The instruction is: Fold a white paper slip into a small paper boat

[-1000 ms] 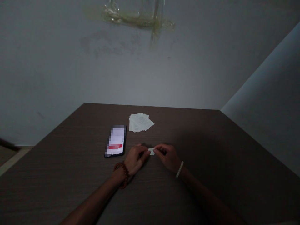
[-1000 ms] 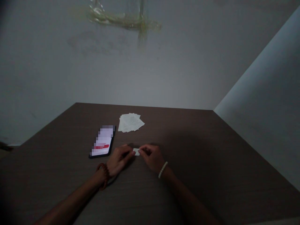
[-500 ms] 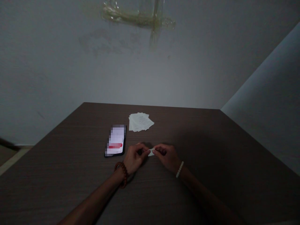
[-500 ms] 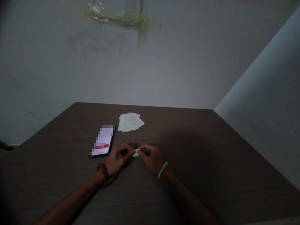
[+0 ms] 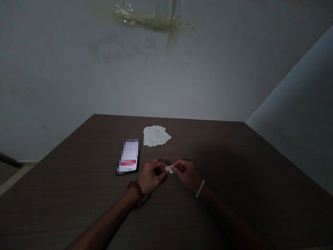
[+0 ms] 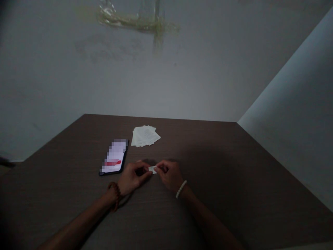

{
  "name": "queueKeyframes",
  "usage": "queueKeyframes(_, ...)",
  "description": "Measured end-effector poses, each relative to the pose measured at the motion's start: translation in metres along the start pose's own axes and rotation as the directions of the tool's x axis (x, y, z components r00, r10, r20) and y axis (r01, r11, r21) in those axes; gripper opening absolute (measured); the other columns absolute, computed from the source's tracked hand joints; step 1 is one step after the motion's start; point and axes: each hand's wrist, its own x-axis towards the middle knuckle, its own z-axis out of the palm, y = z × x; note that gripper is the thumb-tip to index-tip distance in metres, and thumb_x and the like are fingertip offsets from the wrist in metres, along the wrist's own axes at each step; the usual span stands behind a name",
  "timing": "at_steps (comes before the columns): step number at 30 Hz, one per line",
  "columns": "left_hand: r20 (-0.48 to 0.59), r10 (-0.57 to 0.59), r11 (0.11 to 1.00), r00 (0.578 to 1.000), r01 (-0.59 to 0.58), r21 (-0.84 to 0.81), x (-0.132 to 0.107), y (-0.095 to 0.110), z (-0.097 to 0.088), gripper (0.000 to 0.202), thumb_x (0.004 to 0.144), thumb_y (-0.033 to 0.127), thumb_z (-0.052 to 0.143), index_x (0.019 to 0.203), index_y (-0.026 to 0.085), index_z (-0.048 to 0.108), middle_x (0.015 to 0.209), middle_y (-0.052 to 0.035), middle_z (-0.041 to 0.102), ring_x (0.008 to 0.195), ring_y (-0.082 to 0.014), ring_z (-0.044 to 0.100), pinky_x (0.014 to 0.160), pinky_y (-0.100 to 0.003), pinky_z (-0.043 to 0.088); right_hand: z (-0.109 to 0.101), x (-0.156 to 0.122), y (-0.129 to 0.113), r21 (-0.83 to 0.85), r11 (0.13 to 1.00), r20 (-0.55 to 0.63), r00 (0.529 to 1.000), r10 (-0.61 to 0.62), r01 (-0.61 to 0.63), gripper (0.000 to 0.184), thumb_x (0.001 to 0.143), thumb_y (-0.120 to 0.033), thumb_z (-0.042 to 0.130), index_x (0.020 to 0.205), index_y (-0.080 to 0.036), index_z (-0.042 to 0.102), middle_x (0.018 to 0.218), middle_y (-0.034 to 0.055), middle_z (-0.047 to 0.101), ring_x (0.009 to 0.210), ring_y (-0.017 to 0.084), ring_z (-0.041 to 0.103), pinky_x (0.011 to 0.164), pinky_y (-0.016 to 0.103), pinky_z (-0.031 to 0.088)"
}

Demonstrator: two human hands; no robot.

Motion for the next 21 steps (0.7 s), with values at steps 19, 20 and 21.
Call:
queueKeyframes(19, -0.028, -0.084, 0.987, 0.996, 0.079, -0.137, 0.0001, 0.0000, 0.0019, 0.013, 0.077, 0.027, 0.064, 0.074, 0.014, 0.068, 0.064, -0.0019, 0.064, 0.060, -0.0136, 0.056, 0.055, -0.023, 0.041, 0.0020, -0.0020, -0.0033, -0.004, 0.998, -0.022, 0.998, -0.061, 0.061, 0.009, 0.074, -0.023, 0.065, 0.078, -0.015, 0.068, 0.059, -0.0014, 0.057, 0.049, 0.009, 0.040, 0.047, 0.021, 0.031)
queueKeyframes(20, -0.031, -0.063, 0.993, 0.998, 0.059, -0.106, 0.0002, 0.0002, 0.0012, 0.013, 0.077, 0.026, 0.064, 0.075, 0.015, 0.069, 0.065, -0.0019, 0.064, 0.061, -0.0139, 0.057, 0.057, -0.023, 0.042, 0.0017, -0.0019, -0.0040, -0.009, 0.997, -0.024, 0.997, -0.072, 0.072, 0.008, 0.074, -0.022, 0.065, 0.078, -0.016, 0.068, 0.061, -0.0005, 0.059, 0.050, 0.009, 0.042, 0.048, 0.021, 0.032)
queueKeyframes(21, -0.039, -0.040, 0.996, 0.998, 0.037, -0.079, 0.0003, 0.0002, 0.0004, 0.013, 0.078, 0.027, 0.063, 0.076, 0.015, 0.069, 0.066, -0.0020, 0.063, 0.062, -0.0141, 0.057, 0.058, -0.024, 0.042, 0.0012, -0.0018, -0.0045, -0.015, 0.996, -0.020, 0.996, -0.084, 0.084, 0.008, 0.075, -0.022, 0.064, 0.078, -0.016, 0.068, 0.063, 0.0002, 0.061, 0.052, 0.010, 0.045, 0.049, 0.021, 0.034)
